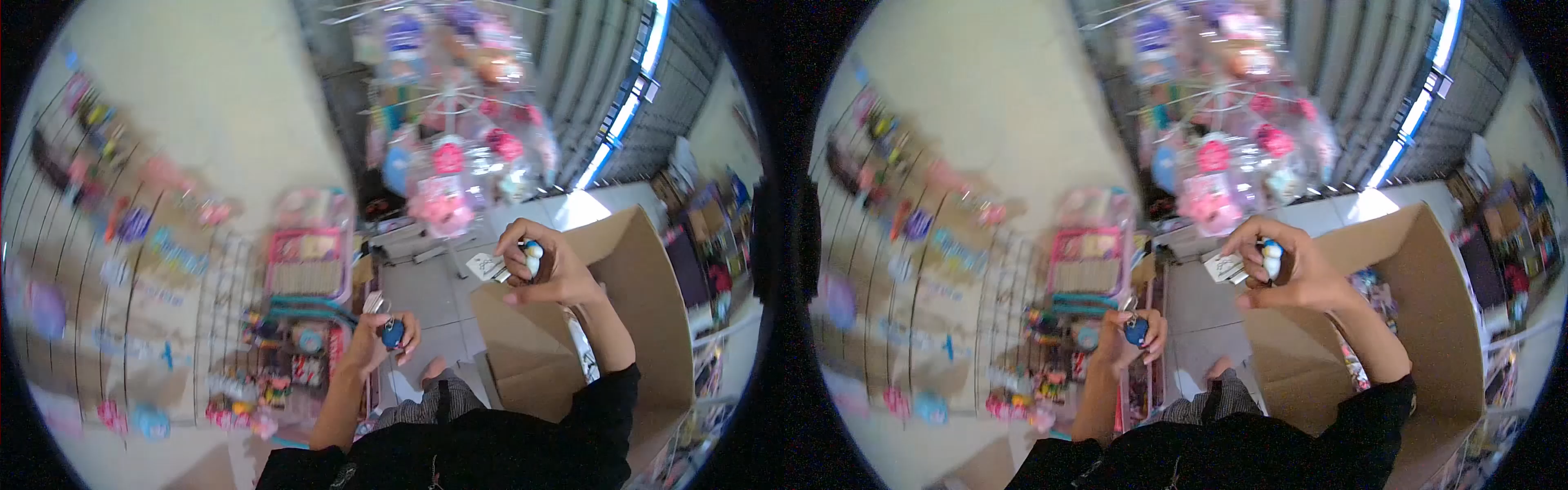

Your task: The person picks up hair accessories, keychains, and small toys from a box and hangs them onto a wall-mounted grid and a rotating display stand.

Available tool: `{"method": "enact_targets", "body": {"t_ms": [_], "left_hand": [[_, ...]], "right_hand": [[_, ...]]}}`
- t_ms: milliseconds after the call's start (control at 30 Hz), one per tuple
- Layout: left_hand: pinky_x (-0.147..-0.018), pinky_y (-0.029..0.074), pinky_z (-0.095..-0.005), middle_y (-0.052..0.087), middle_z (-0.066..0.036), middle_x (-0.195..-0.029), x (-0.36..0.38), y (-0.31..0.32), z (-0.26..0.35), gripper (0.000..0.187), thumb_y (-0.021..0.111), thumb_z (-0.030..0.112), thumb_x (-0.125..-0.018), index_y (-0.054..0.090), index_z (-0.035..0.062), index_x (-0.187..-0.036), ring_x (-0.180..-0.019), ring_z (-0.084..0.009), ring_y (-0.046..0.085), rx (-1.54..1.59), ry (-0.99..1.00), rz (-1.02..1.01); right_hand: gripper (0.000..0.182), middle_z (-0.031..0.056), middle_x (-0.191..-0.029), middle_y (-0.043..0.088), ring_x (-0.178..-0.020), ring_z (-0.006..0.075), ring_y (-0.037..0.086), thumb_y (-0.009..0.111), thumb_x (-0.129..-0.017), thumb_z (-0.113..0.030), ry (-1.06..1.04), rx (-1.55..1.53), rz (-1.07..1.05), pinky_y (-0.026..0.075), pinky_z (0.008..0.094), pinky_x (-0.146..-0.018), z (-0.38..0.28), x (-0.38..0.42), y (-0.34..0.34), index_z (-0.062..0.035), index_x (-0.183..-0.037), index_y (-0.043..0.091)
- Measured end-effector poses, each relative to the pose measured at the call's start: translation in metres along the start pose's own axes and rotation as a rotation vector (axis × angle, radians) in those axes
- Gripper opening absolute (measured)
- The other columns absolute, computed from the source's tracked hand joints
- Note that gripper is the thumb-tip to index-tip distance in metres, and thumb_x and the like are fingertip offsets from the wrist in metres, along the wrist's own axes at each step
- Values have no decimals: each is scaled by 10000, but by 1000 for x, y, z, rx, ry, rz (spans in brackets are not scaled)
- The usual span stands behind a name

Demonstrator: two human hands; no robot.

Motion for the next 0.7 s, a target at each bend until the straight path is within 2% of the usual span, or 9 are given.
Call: {"method": "enact_targets", "body": {"t_ms": [67,100,200,267,367,433,500,567,700], "left_hand": [[-411,303,-205,371,-57,-517,17,2,-21,541,263,527,-748,373,41,-537,-465,-133,393,216,109,123],[-411,303,-205,371,-57,-517,77,-42,-4,541,263,527,-748,373,41,-537,-465,-133,393,171,216,123],[-440,295,-223,364,-30,-493,154,-59,-58,411,294,369,-806,387,51,-563,-479,-128,370,529,301,446],[-450,295,-220,364,-24,-494,189,-60,-75,385,305,358,-806,396,53,-589,-481,-125,366,503,369,545],[-469,289,-200,367,-9,-499,239,-56,-105,300,335,310,-807,413,55,-668,-485,-103,358,522,392,713],[-458,282,-191,370,2,-499,260,-56,-131,276,340,295,-807,420,52,-703,-477,-83,350,499,340,766],[-435,275,-186,377,7,-499,279,-50,-142,258,363,283,-801,432,48,-722,-455,-70,343,500,380,767],[-403,278,-194,398,4,-503,305,-54,-160,186,406,220,-789,442,41,-755,-425,-73,353,343,284,902],[-390,295,-202,425,-4,-509,349,-51,-183,144,453,177,-765,446,34,-782,-419,-79,392,93,140,1118]], "right_hand": [[458,-21,-593,341,-541,63,356,566,-516,74,-8,108,-204,289,175,-540,-4,-8,29,-56,-949,491],[458,-21,-593,341,-541,63,356,566,-516,74,-70,169,-282,289,175,-540,-2,-38,114,-56,-949,491],[352,1,-577,405,-546,78,360,594,-491,46,-231,546,-499,311,233,-516,2,-34,211,-41,-831,554],[337,9,-586,425,-551,89,373,584,-506,35,-271,558,-624,316,237,-527,15,-27,267,-44,-833,556],[299,37,-631,470,-544,110,407,575,-546,9,-231,510,-726,330,231,-532,39,-9,336,-39,-840,553],[282,50,-686,481,-514,89,405,581,-562,-4,-392,500,-654,331,215,-504,48,-7,363,-34,-841,551],[233,47,-733,490,-523,61,402,562,-616,-19,-347,432,-694,328,189,-489,78,0,388,-21,-848,543],[201,32,-748,497,-542,51,406,533,-669,-28,-2,141,-576,333,172,-485,135,-7,395,-16,-869,534],[201,28,-761,499,-561,47,416,503,-712,-29,141,-152,-521,337,145,-486,220,-1,415,-9,-912,513]]}}
Point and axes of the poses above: each hand's wrist, its own x-axis away from the middle knuckle, its own y-axis out of the palm, z = x × y, the point moved 10 cm from there along -x, towards the middle knuckle
